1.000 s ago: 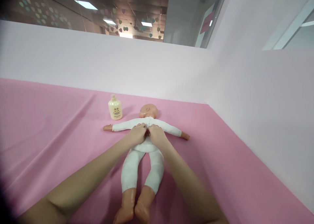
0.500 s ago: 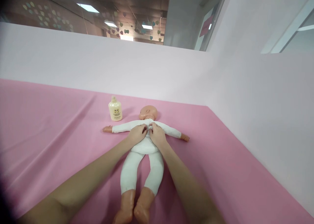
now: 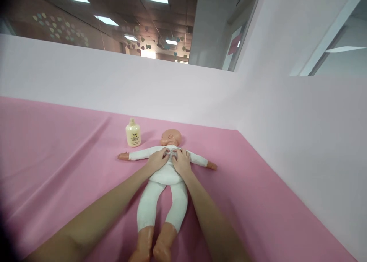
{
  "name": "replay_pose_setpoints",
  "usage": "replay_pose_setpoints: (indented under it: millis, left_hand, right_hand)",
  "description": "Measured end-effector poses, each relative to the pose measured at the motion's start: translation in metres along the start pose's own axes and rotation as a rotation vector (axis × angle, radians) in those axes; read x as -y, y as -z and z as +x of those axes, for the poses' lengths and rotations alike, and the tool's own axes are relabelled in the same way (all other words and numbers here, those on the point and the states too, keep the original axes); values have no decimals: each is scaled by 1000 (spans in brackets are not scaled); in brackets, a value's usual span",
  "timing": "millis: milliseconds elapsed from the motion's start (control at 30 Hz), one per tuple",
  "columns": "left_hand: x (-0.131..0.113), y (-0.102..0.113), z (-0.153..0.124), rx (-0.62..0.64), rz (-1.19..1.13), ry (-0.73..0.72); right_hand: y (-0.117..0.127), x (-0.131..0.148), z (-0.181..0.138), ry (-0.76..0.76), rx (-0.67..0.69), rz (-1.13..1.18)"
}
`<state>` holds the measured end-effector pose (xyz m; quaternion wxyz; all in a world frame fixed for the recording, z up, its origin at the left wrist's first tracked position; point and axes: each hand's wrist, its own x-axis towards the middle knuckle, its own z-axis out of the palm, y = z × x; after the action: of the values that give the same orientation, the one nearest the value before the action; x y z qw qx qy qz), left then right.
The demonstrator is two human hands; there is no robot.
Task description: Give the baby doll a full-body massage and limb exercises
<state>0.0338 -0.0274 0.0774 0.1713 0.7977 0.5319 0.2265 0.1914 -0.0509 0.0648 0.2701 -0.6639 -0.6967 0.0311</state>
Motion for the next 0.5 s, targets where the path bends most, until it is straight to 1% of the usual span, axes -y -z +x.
replay_pose_setpoints:
  millis: [167, 233, 400, 500]
  left_hand:
    - [9, 2, -1, -65, -6, 106]
    - [16, 4, -1, -80, 5, 121]
    - [31, 12, -3, -69, 59, 188]
    - [33, 20, -5, -67, 88, 173]
  right_hand:
    - [-2, -11, 1, -158, -41, 32]
    - [0, -16, 0, -161, -31, 23]
    - [7, -25, -3, -118, -4, -35]
    - [14, -31, -5, -123, -2, -127]
